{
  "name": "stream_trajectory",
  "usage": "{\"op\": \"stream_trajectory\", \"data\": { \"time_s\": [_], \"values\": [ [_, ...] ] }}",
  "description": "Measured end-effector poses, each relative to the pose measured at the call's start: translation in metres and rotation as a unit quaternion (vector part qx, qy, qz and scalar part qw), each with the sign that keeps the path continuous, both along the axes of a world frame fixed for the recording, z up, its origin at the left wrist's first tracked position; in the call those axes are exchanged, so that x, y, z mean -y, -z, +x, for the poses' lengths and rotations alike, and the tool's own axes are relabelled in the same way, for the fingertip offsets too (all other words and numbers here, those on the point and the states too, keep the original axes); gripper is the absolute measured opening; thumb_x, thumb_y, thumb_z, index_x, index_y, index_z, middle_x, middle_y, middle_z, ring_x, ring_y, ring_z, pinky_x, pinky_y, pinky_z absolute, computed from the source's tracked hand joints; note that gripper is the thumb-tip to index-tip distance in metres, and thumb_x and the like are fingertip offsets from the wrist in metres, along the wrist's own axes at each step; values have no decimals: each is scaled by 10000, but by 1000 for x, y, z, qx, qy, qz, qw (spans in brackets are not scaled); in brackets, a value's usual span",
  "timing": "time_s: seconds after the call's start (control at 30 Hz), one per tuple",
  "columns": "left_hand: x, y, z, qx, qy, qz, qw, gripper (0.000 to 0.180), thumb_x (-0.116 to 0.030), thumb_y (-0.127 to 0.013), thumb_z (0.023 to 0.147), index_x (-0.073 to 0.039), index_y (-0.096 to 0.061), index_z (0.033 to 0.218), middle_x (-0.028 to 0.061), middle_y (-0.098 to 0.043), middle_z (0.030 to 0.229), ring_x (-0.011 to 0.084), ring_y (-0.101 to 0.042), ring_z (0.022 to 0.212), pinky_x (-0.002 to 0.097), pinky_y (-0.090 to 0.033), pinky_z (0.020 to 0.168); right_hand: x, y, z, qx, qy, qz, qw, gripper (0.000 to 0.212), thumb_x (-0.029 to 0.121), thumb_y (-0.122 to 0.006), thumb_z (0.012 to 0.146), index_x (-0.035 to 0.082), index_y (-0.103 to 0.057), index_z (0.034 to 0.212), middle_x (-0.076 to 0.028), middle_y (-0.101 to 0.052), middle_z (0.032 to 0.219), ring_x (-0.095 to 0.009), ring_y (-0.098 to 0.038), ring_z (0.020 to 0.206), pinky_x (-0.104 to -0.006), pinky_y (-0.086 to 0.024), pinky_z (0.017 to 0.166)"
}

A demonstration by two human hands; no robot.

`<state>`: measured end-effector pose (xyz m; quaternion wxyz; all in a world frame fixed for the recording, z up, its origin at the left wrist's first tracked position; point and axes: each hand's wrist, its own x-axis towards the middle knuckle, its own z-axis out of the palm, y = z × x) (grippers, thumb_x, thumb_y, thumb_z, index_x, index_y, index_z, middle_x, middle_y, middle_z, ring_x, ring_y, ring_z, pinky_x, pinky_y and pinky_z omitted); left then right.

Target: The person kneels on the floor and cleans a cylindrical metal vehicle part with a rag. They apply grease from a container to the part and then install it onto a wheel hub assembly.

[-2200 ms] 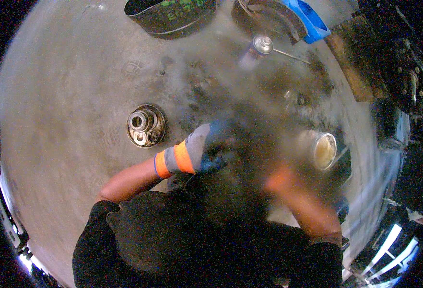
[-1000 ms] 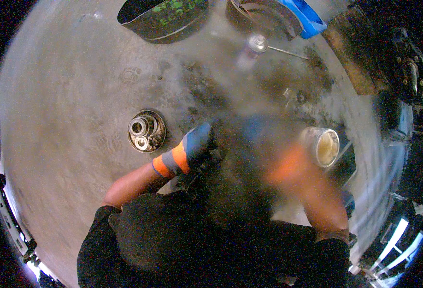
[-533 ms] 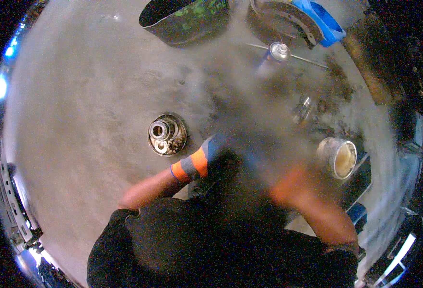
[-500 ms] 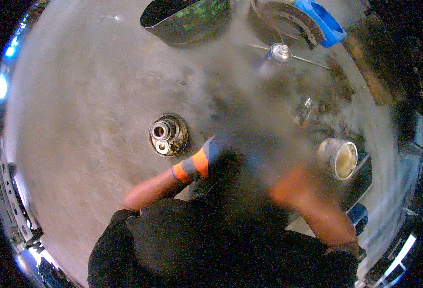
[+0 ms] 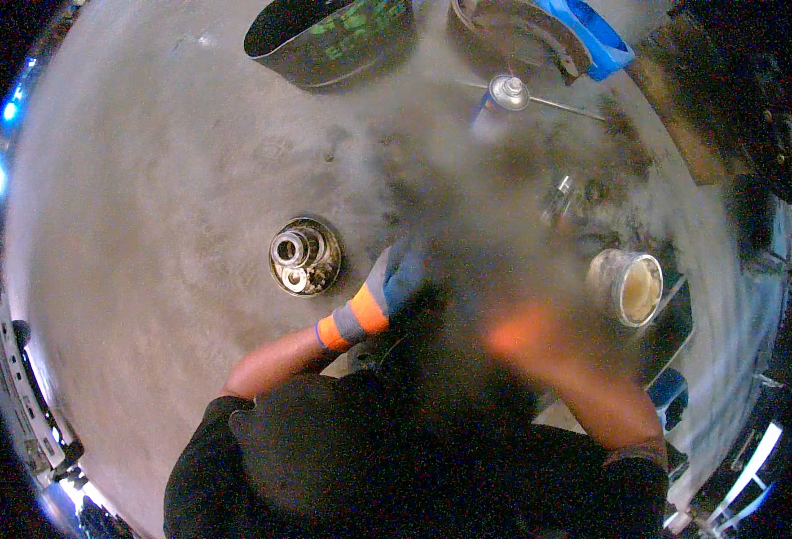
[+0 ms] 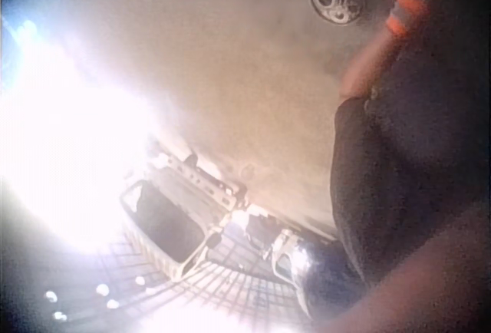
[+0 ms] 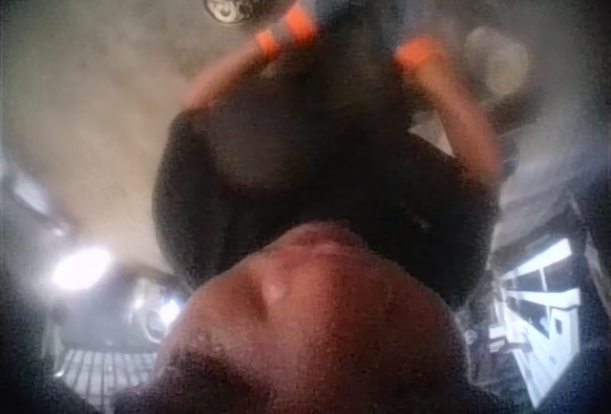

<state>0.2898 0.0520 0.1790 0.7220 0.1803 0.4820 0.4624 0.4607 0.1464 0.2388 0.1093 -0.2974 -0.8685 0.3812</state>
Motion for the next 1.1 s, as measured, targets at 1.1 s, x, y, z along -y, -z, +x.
{"op": "stream_trajectory", "data": {
  "time_s": [1.1],
  "values": [
    [65, 73, -54, -298, -56, 150, 941, 261, -4, -704, 830, -52, -571, 1050, 53, -604, 910, 172, -606, 801, 326, -521, 734, -78, 110, -134, 174, 9, 169, 970, 349, 325, -590, 898, 85, -663, 1141, -203, -671, 1066, -373, -654, 969, -463, -519, 795]
  ]
}}
